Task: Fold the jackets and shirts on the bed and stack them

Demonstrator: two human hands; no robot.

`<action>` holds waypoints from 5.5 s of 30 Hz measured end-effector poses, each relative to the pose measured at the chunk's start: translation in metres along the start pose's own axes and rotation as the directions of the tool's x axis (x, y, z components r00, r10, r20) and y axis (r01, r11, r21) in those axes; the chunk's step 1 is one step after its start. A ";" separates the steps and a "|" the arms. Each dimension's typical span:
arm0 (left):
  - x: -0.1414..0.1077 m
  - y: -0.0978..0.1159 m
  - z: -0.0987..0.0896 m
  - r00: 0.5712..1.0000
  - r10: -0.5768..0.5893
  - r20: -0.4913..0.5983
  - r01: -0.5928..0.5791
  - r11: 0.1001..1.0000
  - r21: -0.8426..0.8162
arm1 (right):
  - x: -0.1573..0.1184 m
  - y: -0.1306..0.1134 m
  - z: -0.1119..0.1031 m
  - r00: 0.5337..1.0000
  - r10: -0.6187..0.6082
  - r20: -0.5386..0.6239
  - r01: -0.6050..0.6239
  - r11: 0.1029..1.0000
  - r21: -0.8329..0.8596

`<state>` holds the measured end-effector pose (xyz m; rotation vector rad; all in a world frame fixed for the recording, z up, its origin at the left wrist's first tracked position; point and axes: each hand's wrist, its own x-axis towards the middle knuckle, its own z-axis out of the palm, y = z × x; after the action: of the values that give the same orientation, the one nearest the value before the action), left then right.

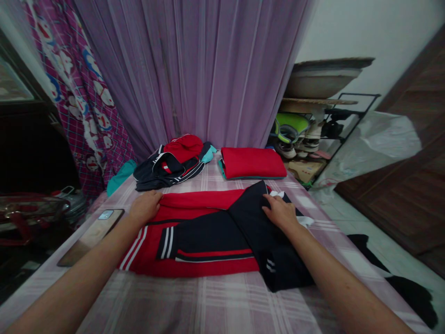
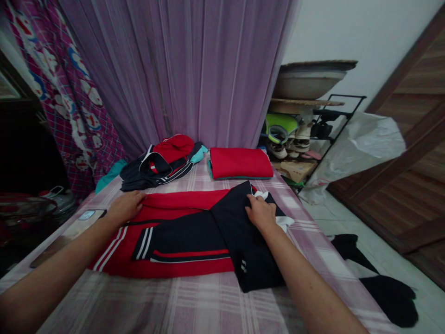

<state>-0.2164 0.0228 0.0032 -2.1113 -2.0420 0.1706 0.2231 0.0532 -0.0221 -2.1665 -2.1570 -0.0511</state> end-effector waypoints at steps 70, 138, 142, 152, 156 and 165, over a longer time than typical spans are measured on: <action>-0.108 0.045 -0.019 0.949 0.009 0.315 0.304 -0.292 -0.907 | -0.066 0.039 0.026 0.920 -0.367 -0.136 0.383 0.915 0.122; -0.019 0.010 0.062 0.992 -0.032 -0.124 0.006 0.979 -0.204 | -0.012 0.008 0.044 0.927 -0.350 -0.131 0.368 0.796 0.481; -0.017 0.015 0.058 0.993 0.005 -0.120 -0.029 0.979 -0.202 | -0.014 0.015 0.030 0.922 -0.380 -0.070 0.350 0.744 0.569; -0.047 0.022 0.026 0.988 0.006 -0.157 -0.092 0.833 -0.546 | -0.014 0.041 0.004 0.862 -0.473 0.184 0.215 0.669 0.712; -0.080 0.046 -0.008 0.943 0.328 -0.051 -0.239 0.566 -0.789 | -0.014 0.047 0.000 0.831 -0.497 0.250 0.191 0.676 0.712; -0.109 0.066 -0.043 0.855 0.517 0.023 -0.284 0.506 -0.815 | -0.021 0.051 -0.014 0.770 -0.558 0.309 0.292 0.739 0.607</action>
<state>-0.1468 -0.0906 0.0240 -3.2812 -1.8807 -0.5482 0.2742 0.0308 -0.0118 -1.4062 -2.4772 1.0328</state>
